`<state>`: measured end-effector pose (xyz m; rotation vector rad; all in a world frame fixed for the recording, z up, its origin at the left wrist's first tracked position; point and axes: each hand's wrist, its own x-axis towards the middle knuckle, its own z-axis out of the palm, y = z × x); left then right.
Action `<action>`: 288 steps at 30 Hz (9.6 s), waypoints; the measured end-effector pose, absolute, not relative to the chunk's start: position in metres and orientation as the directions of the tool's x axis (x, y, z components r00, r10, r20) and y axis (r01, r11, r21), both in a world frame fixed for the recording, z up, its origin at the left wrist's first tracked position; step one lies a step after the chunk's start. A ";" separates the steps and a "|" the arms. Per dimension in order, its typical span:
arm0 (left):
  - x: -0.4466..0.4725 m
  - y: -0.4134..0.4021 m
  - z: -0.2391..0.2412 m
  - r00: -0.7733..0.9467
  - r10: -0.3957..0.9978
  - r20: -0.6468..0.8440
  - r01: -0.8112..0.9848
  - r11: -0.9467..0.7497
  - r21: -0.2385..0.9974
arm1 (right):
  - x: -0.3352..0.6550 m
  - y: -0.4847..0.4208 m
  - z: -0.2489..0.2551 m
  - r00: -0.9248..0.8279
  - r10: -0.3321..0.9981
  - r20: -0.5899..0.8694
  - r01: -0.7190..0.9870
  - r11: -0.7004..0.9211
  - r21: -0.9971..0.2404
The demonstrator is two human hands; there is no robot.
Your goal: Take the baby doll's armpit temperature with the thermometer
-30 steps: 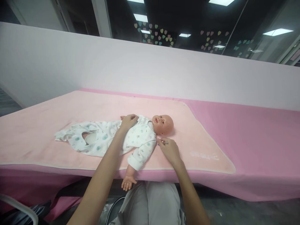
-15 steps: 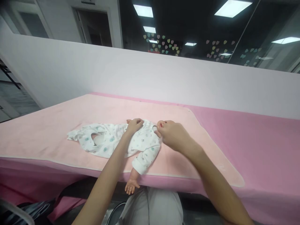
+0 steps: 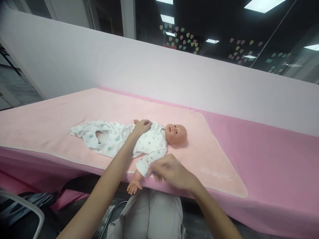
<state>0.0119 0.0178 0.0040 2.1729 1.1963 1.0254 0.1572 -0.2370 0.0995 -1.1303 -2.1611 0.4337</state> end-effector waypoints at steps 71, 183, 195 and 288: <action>0.016 -0.006 0.019 0.711 0.637 0.296 0.056 -0.471 0.880 | 0.148 -0.085 -0.030 -0.045 0.406 0.913 0.836 0.516 -0.188; -0.042 -0.024 0.024 0.762 0.624 0.171 0.181 -0.460 0.869 | 0.131 -0.102 -0.016 -0.268 0.324 0.907 0.780 0.625 0.008; -0.042 -0.023 0.023 0.755 0.631 0.177 0.158 -0.437 0.885 | 0.131 -0.102 -0.017 -0.264 0.347 0.900 0.781 0.624 -0.012; -0.092 -0.051 0.004 0.512 0.813 0.279 0.358 -0.497 0.791 | 0.132 -0.098 -0.019 -0.179 0.379 0.908 0.779 0.619 -0.104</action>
